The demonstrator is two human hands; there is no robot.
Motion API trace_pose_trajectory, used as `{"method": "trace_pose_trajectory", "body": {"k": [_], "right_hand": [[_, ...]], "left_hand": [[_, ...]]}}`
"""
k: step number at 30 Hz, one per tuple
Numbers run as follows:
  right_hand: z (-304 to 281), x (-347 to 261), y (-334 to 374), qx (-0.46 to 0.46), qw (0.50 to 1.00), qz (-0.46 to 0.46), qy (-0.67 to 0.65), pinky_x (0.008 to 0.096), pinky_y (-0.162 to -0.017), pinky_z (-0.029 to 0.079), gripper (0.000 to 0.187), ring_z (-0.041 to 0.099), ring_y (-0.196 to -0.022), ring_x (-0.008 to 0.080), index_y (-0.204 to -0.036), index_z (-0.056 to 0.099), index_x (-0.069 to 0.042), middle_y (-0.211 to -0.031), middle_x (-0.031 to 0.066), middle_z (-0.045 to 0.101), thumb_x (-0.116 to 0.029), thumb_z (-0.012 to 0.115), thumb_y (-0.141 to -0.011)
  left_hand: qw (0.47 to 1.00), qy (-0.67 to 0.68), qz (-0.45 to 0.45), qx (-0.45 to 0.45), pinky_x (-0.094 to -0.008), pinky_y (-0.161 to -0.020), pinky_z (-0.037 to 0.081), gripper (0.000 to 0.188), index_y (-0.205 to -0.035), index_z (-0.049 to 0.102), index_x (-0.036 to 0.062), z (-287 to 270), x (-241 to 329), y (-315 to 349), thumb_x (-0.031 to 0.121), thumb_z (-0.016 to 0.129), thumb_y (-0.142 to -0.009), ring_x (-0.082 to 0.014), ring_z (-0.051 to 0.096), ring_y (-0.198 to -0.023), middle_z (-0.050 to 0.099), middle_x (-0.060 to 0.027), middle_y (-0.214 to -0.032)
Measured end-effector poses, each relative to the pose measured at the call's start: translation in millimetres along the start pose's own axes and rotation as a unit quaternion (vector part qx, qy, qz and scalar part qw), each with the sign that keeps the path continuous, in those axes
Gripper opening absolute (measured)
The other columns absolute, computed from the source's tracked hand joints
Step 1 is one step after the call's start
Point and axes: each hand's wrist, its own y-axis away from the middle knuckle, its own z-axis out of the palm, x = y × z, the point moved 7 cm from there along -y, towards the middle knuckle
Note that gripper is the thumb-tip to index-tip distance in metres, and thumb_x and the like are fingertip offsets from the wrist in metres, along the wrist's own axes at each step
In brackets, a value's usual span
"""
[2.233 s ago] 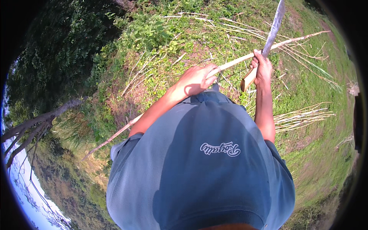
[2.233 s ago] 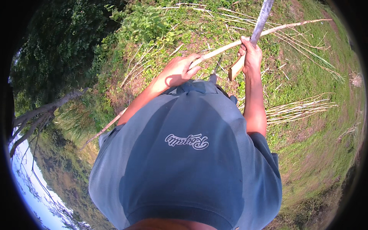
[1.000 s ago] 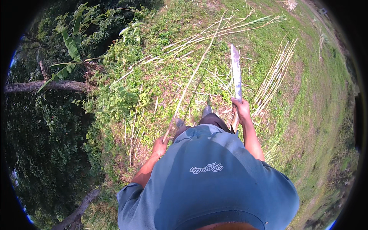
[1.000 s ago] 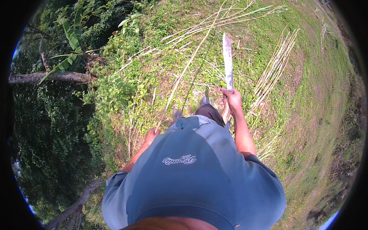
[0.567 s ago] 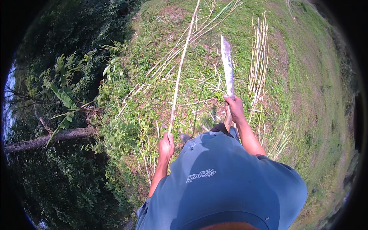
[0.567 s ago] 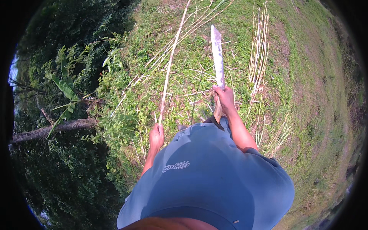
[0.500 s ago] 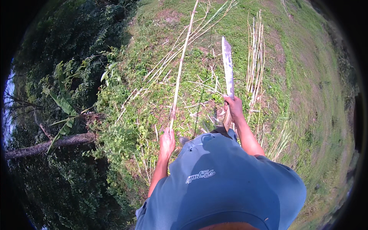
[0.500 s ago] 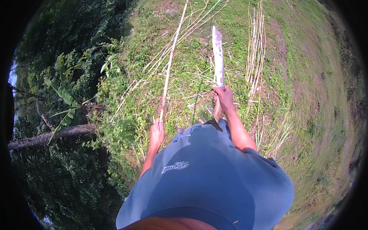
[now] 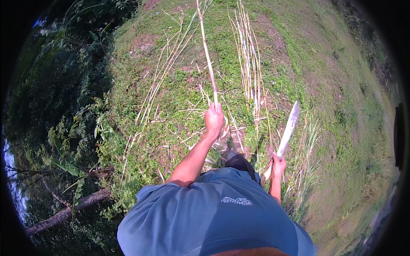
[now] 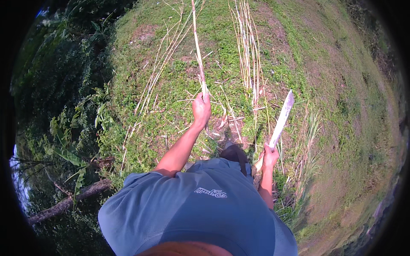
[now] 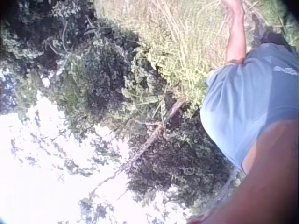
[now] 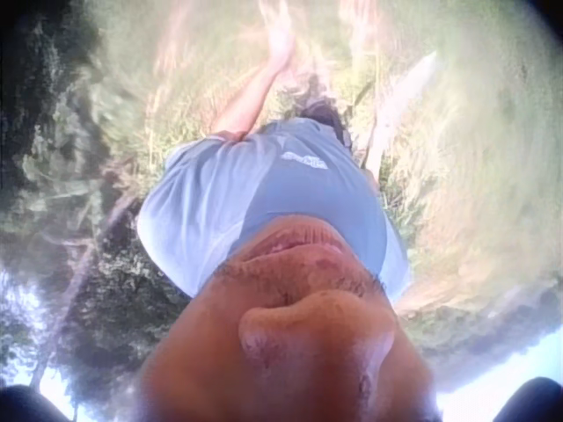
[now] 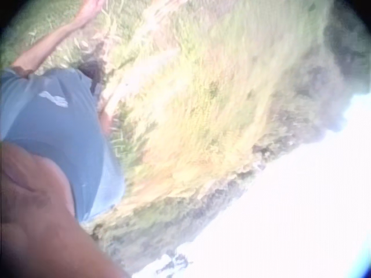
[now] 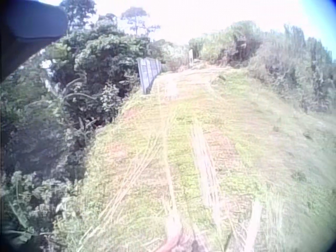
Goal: The person uses a machete to strip branches and cut long bamboo poles into smaller sections. They repeatedly pick up poles, remove protruding parts, and chop the material into uniform lengths, dropping the finished pieces onto a growing pile on the ground.
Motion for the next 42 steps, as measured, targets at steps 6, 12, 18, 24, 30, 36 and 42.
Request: {"method": "trace_pose_trajectory", "body": {"k": [6,12,18,24,30,36,42], "right_hand": [[-155,32,-12,0.210,0.977,0.033,0.000,0.0266,-0.036,0.036,0.022,0.045,-0.037,0.0120,-0.079,0.051,-0.004,-0.053,0.0021,0.048,-0.017,0.068,-0.084],[-221,45,23,0.338,0.937,0.064,-0.061,0.0285,-0.034,0.037,0.023,0.043,-0.036,0.0126,-0.078,0.051,-0.003,-0.053,0.0032,0.048,-0.015,0.069,-0.085],[-225,87,62,0.408,0.900,0.115,-0.105,0.0289,-0.035,0.039,0.023,0.044,-0.037,0.0136,-0.082,0.052,-0.002,-0.054,0.0043,0.048,-0.017,0.069,-0.083],[-239,169,86,0.376,0.893,0.247,-0.027,0.0345,-0.043,0.042,0.028,0.050,-0.044,0.0176,-0.072,0.056,0.000,-0.057,0.0080,0.053,-0.022,0.071,-0.078],[-168,147,-9,0.156,0.950,0.265,0.058,0.0350,-0.043,0.041,0.019,0.051,-0.044,0.0198,-0.075,0.060,-0.003,-0.058,0.0063,0.053,-0.019,0.068,-0.077],[-100,151,-97,-0.173,0.916,0.148,0.330,0.0345,-0.042,0.043,0.020,0.053,-0.043,0.0217,-0.076,0.057,0.000,-0.056,0.0094,0.054,-0.016,0.069,-0.075],[42,142,-151,-0.422,0.627,0.090,0.649,0.0363,-0.042,0.043,0.016,0.052,-0.044,0.0227,-0.077,0.059,0.000,-0.055,0.0099,0.054,-0.016,0.062,-0.079]], "left_hand": [[0.999,-0.022,-0.020,-0.019,-0.0497,-0.063,0.045,0.027,-0.090,0.061,-0.0002,157,34,-46,0.024,0.050,-0.094,-0.0383,0.061,-0.063,0.061,-0.0216,-0.066],[0.999,-0.033,-0.013,-0.035,-0.0505,-0.067,0.046,0.029,-0.086,0.062,-0.0028,295,57,-108,0.023,0.051,-0.091,-0.0408,0.062,-0.071,0.063,-0.0249,-0.074],[0.965,-0.156,-0.108,-0.181,-0.0519,-0.080,0.046,0.040,-0.101,0.062,0.0000,422,41,-174,0.036,0.053,-0.087,-0.0355,0.063,-0.093,0.065,-0.0202,-0.097],[0.879,-0.300,-0.157,-0.335,-0.0575,-0.110,0.024,0.080,-0.140,0.033,-0.0007,400,-11,-150,0.053,0.053,-0.085,-0.0412,0.044,-0.127,0.041,-0.0248,-0.139],[0.824,-0.327,-0.222,-0.405,-0.0423,-0.094,0.048,0.048,-0.111,0.066,0.0057,132,-278,25,0.041,0.058,-0.080,-0.0337,0.061,-0.109,0.061,-0.0199,-0.119],[0.707,-0.279,-0.650,-0.006,-0.0398,-0.092,0.048,0.044,-0.106,0.066,0.0021,-266,-463,300,0.036,0.053,-0.082,-0.0345,0.063,-0.104,0.065,-0.0197,-0.113],[0.777,0.036,-0.560,0.285,-0.0307,-0.059,0.052,0.026,-0.099,0.063,-0.0046,-378,-432,427,0.017,0.054,-0.090,-0.0171,0.065,-0.064,0.069,-0.0113,-0.075]]}}
